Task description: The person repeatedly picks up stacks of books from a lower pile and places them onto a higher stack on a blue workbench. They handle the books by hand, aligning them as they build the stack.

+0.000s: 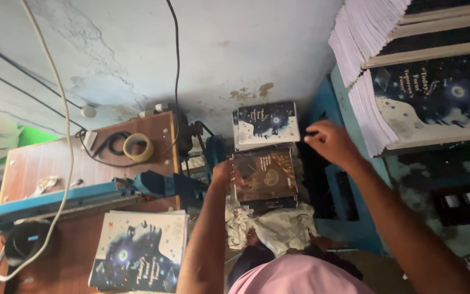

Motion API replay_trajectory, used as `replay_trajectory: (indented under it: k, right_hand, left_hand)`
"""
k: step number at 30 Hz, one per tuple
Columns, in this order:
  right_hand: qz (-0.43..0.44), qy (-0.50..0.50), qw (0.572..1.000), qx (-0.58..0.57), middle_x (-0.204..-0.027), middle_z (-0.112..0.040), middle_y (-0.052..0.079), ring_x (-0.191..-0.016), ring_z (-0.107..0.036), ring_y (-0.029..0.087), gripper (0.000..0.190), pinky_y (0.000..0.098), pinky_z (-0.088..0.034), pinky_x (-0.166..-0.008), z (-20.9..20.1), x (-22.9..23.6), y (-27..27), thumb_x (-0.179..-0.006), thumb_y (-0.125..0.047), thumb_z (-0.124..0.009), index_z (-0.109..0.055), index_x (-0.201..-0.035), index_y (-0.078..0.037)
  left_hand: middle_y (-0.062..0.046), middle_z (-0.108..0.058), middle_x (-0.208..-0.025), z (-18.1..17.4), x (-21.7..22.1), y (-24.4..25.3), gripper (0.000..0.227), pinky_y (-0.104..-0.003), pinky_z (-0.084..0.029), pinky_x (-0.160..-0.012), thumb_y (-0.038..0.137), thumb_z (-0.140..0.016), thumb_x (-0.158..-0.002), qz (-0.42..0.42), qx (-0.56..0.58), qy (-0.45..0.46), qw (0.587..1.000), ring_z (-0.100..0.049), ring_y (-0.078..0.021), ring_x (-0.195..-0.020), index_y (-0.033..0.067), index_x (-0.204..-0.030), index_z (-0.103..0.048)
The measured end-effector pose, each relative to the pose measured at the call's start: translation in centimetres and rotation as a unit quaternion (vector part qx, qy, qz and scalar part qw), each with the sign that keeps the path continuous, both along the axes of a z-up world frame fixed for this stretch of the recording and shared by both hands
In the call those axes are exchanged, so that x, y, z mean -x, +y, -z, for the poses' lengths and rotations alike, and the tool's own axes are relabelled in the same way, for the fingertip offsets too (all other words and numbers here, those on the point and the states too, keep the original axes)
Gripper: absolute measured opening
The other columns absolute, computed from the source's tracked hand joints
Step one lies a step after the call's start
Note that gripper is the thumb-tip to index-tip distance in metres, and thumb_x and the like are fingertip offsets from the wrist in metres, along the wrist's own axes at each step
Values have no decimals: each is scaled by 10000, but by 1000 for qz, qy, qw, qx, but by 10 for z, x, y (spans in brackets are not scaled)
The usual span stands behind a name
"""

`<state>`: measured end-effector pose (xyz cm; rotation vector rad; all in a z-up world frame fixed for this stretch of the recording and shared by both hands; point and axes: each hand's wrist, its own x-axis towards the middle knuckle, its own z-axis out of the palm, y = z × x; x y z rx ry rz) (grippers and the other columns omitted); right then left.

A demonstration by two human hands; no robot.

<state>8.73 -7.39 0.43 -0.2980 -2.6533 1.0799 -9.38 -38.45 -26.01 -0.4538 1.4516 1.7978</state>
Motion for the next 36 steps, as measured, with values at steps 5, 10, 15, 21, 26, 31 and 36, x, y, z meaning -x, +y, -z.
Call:
replay_trajectory:
  k: [5,10,15,21,26,31,36]
  right_hand:
    - [53,-75,995,42,-1045,-738,128,-860,-755,212,385,347,-581,-759,74,10,-11,-835,-260,-805,-727,-1132,-29]
    - [85,-107,989,54,-1096,-765,132,-929,-766,233,487,360,-592,-818,132,8,-17,-815,-334,-832,-724,-1168,-15]
    - [111,-182,977,11,-1288,-675,161,-1092,-704,299,637,416,-562,-910,155,15,-15,-812,-376,-838,-636,-1311,-35]
    - [20,-187,973,-131,-1361,-602,151,-1277,-571,344,701,445,-505,-1026,175,53,-1,-758,-335,-856,-600,-1360,-84]
    - [-73,-124,960,-241,-1335,-577,179,-1220,-552,381,733,478,-487,-979,205,104,-7,-674,-305,-890,-604,-1302,-60]
    - [-118,-169,928,-310,-1368,-540,202,-1281,-505,383,783,488,-454,-1004,252,148,-24,-719,-328,-882,-534,-1361,-45]
    - [-159,-153,928,-299,-1392,-523,202,-1321,-471,380,849,486,-413,-1073,296,183,-27,-680,-281,-901,-500,-1393,-57]
  left_hand:
    - [-46,-638,-847,17,20,-4,260,-408,-506,-583,319,-654,-946,30,86,2,996,-625,-192,-692,91,-1066,-685]
    - [-77,-632,-780,29,26,-11,236,-389,-469,-530,304,-602,-944,58,8,-34,998,-629,-242,-611,72,-965,-639]
    - [-90,-626,-769,39,27,-7,226,-420,-454,-531,290,-642,-935,51,-11,-52,997,-619,-248,-623,66,-958,-645]
    - [-69,-695,-901,71,23,16,291,-486,-524,-608,353,-673,-908,41,2,-57,998,-679,-273,-815,126,-1090,-686]
    - [-93,-672,-1022,110,31,35,390,-596,-603,-699,358,-684,-902,-14,-53,-81,995,-659,-303,-949,114,-1206,-663]
    - [-91,-665,-1088,160,34,47,459,-642,-494,-753,455,-655,-919,-10,-28,-131,991,-583,-321,-931,123,-1236,-643]
    - [-43,-661,-1147,199,28,45,428,-652,-460,-796,474,-604,-910,-33,-45,-177,983,-604,-311,-964,199,-1239,-615]
